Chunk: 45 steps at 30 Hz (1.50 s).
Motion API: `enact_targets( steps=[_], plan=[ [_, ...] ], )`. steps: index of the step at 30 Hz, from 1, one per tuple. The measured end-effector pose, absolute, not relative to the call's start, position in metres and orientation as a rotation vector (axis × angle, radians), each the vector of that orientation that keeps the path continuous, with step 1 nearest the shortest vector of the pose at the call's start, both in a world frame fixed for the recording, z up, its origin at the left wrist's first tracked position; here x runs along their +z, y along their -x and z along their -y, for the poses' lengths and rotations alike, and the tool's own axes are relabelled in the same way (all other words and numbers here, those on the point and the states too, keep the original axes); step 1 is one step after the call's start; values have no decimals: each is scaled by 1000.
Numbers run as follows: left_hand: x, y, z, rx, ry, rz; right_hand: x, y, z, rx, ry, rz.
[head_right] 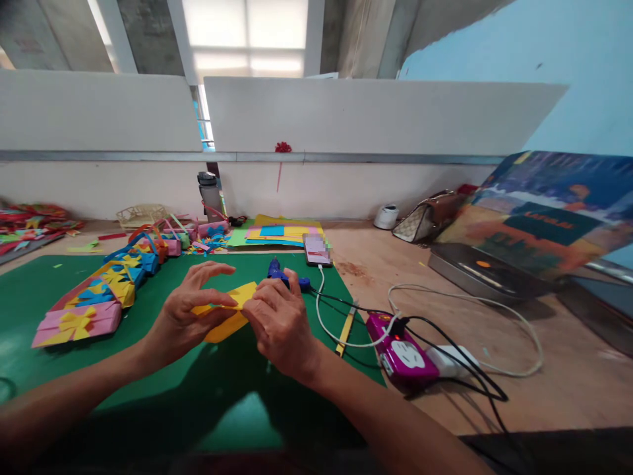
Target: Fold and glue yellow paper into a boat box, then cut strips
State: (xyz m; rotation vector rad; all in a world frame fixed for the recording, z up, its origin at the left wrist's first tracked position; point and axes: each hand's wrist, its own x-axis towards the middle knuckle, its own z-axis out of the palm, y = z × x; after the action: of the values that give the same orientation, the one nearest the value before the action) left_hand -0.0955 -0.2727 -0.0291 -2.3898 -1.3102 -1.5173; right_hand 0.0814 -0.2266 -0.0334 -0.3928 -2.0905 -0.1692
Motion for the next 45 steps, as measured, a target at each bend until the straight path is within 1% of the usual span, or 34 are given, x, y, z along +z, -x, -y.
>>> enact_targets(
  steps=[8, 12, 15, 22, 28, 40, 45],
  plan=[
    [-30, 95, 273, -1676, 2494, 1411, -32, -80, 230, -1, 397, 2129],
    [-28, 96, 274, -1701, 2522, 1521, -32, -80, 231, 21, 435, 2140],
    [-25, 97, 275, -1672, 2463, 1472, -32, -80, 231, 1, 471, 2124],
    [-30, 101, 271, -1502, 2321, 1168, -33, -83, 229, -106, 477, 2183],
    [-32, 104, 273, -1302, 2287, 1155, -34, -82, 229, -188, 449, 2223],
    [-24, 97, 275, -1228, 2375, 1119, -33, -80, 231, -218, 399, 2181],
    [-23, 90, 274, -1248, 2411, 1100, -32, -81, 231, -163, 375, 2163]
  ],
)
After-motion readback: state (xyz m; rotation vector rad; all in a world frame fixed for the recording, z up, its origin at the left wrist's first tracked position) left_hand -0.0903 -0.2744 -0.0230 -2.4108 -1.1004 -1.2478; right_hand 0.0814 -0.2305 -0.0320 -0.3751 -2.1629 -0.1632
